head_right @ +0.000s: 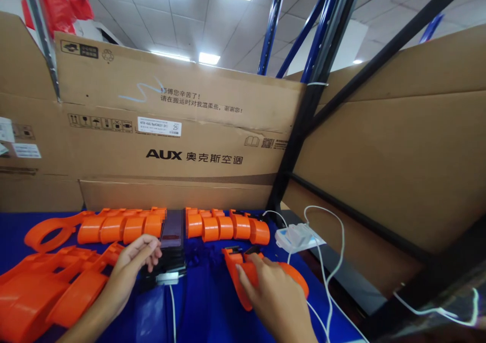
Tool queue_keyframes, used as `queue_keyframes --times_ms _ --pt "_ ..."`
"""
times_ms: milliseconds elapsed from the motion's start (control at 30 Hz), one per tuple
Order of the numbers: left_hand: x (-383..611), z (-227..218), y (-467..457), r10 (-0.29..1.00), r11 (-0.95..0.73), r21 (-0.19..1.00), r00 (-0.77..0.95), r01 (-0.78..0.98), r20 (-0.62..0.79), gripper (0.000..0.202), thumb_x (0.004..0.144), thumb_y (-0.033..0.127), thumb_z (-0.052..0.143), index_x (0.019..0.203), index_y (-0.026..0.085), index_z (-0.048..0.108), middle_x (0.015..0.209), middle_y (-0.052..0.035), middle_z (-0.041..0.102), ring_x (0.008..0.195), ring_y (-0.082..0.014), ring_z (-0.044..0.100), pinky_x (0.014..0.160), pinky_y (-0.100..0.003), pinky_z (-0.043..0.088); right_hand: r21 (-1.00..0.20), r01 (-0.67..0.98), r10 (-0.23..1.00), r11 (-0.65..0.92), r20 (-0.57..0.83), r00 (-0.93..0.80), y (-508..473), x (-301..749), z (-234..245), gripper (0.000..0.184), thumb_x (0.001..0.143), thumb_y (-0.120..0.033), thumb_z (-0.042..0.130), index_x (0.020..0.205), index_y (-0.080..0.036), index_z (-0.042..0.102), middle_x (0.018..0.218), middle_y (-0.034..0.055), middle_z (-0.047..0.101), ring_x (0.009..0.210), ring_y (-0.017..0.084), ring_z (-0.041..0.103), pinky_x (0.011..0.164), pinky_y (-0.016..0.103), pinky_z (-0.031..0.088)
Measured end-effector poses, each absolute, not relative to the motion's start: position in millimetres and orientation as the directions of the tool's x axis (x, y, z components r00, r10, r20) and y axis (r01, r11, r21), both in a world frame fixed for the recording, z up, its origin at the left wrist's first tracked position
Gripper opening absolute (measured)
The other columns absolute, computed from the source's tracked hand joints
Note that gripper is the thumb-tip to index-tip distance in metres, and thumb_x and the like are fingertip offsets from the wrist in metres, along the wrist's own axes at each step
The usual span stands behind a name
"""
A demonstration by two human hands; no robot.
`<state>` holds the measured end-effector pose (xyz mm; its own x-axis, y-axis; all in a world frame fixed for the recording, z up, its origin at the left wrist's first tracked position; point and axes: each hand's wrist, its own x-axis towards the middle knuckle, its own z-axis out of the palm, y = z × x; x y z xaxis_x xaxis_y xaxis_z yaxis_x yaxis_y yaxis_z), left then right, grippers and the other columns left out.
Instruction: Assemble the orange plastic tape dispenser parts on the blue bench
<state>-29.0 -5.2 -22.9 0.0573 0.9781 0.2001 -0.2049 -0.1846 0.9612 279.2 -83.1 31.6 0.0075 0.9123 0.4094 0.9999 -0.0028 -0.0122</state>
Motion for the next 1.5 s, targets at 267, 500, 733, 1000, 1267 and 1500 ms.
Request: queue_keyframes --times_ms 267,500,733,1000,1267,1500 --pt "-28 -23 -6 0.980 -0.148 0.962 0.099 -0.230 0.175 0.031 0.083 0.051 0.071 0.084 0.020 0.071 0.070 -0.0034 0.068 0.055 -0.0149 0.056 0.049 -0.024 0.041 -0.033 0.994 0.864 -0.100 0.493 0.103 -86 275 58 0.034 0.087 -0.060 0.053 0.090 -0.032 0.072 0.081 0.0021 0.078 0.061 0.028 0.073 0.046 0.030 0.043" --pt "-27 -17 -14 0.958 -0.167 0.950 0.183 -0.262 0.219 0.027 0.087 0.046 0.069 0.090 0.020 0.072 0.074 -0.0036 0.067 0.057 -0.0154 0.058 0.052 -0.025 0.044 -0.026 0.996 0.635 0.080 0.772 -0.030 -105 252 96 0.034 0.088 -0.056 0.053 0.094 -0.028 0.072 0.081 0.0072 0.077 0.065 0.029 0.071 0.053 0.036 0.048" --pt "-25 -17 -21 0.926 -0.087 0.925 0.313 -0.370 0.212 0.045 0.082 0.046 0.074 0.119 0.020 0.072 0.108 -0.0153 0.075 0.083 -0.0258 0.069 0.070 -0.034 0.055 -0.108 0.889 0.571 0.446 0.798 -0.190 -106 188 123 0.019 0.087 -0.040 0.061 0.099 -0.026 0.067 0.088 0.0090 0.074 0.074 0.027 0.069 0.062 0.038 0.054" --pt "-21 -29 -23 0.999 0.029 0.785 0.000 -0.619 -0.037 0.036 0.080 0.049 0.075 0.109 0.027 0.077 0.125 -0.0085 0.073 0.131 -0.0333 0.056 0.104 -0.047 0.050 -0.135 0.796 0.642 0.590 0.677 -0.361 -82 127 85 0.023 0.083 -0.042 0.066 0.091 -0.020 0.065 0.082 0.0104 0.070 0.075 0.029 0.066 0.059 0.036 0.051" --pt "-24 -11 -19 0.991 -0.044 0.834 -0.130 -0.550 -0.034 0.039 0.080 0.044 0.078 0.115 0.028 0.073 0.134 -0.0030 0.069 0.134 -0.0298 0.054 0.107 -0.040 0.048 -0.469 0.700 0.800 0.538 0.545 -0.250 -28 148 74 0.024 0.100 -0.035 0.049 0.093 -0.021 0.067 0.072 0.0013 0.066 0.065 0.018 0.062 0.058 0.027 0.045" --pt "-23 -11 -19 0.992 -0.078 0.892 -0.122 -0.446 0.026 0.039 0.082 0.046 0.076 0.113 0.024 0.072 0.130 -0.0096 0.071 0.132 -0.0333 0.056 0.105 -0.043 0.048 -0.800 0.327 0.832 0.503 0.347 -0.433 0 154 43 0.028 0.101 -0.034 0.047 0.081 -0.019 0.059 0.070 -0.0022 0.058 0.064 0.014 0.054 0.058 0.022 0.043"
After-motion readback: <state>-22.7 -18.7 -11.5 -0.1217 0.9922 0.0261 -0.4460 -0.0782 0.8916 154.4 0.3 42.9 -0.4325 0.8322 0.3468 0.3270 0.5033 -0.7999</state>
